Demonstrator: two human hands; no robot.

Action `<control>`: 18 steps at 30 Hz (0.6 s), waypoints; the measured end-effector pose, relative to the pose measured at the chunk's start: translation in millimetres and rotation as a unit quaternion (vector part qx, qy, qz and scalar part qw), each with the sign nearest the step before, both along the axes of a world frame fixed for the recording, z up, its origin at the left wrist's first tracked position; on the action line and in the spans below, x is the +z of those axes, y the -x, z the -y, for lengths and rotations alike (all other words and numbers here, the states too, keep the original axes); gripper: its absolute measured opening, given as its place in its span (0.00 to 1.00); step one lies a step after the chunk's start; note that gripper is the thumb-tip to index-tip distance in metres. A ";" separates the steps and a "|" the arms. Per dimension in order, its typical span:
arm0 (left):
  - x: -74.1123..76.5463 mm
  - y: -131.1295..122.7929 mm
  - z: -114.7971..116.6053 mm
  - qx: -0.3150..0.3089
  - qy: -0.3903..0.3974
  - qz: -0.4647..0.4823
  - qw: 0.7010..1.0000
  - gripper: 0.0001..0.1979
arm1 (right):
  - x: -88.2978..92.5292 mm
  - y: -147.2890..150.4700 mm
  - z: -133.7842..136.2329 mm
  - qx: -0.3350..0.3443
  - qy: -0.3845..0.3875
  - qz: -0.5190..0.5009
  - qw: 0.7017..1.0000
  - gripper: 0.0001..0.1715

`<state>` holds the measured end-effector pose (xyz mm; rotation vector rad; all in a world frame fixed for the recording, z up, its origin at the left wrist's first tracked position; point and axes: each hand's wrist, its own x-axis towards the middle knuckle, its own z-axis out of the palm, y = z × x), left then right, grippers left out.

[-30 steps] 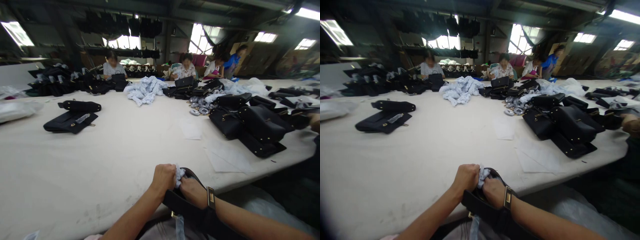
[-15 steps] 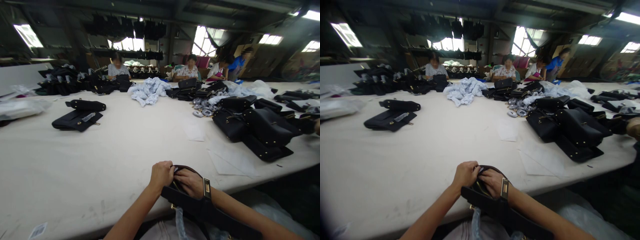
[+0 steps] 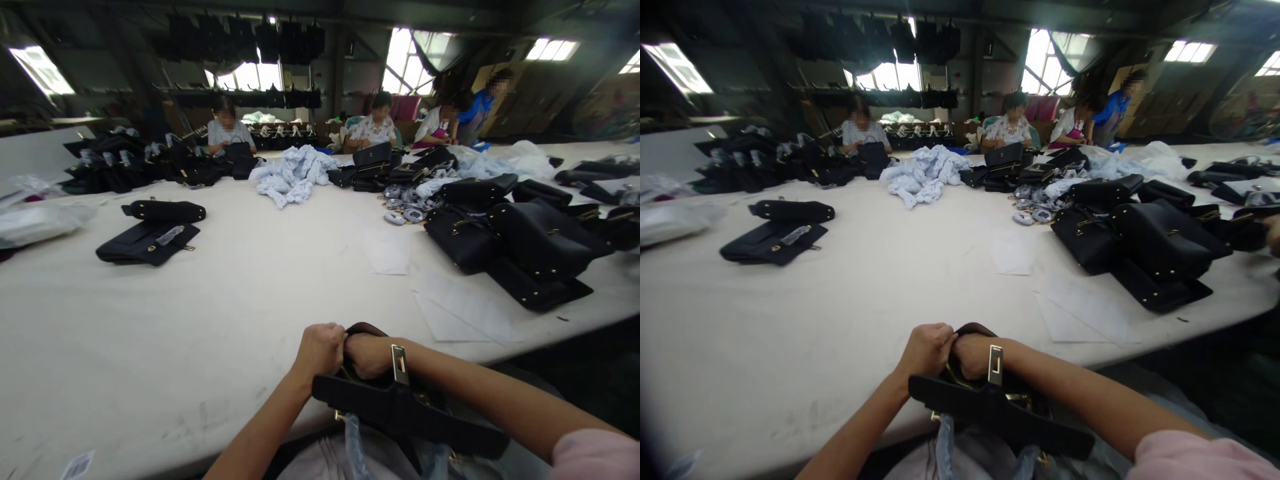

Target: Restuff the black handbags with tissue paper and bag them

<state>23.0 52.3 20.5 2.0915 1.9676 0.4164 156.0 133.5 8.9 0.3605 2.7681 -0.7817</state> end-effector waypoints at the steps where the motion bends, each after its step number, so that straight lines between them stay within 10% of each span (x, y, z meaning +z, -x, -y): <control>1: 0.5 1.2 -2.3 0.000 0.000 -0.004 1.000 0.12 | -0.1 1.6 -4.2 0.000 0.008 -0.007 1.000 0.11; 5: 1.3 6.7 -3.0 0.035 -0.001 -0.011 0.999 0.11 | 4.3 -14.4 -3.8 -0.006 0.032 -0.077 0.996 0.19; 11: -0.4 8.7 10.0 0.096 -0.024 0.058 0.993 0.11 | 16.5 -86.3 22.7 -0.270 -0.006 -0.167 0.948 0.18; 18: -0.6 3.1 8.5 0.027 -0.035 0.077 0.996 0.13 | 4.3 -78.5 20.0 -0.268 -0.062 -0.108 0.955 0.08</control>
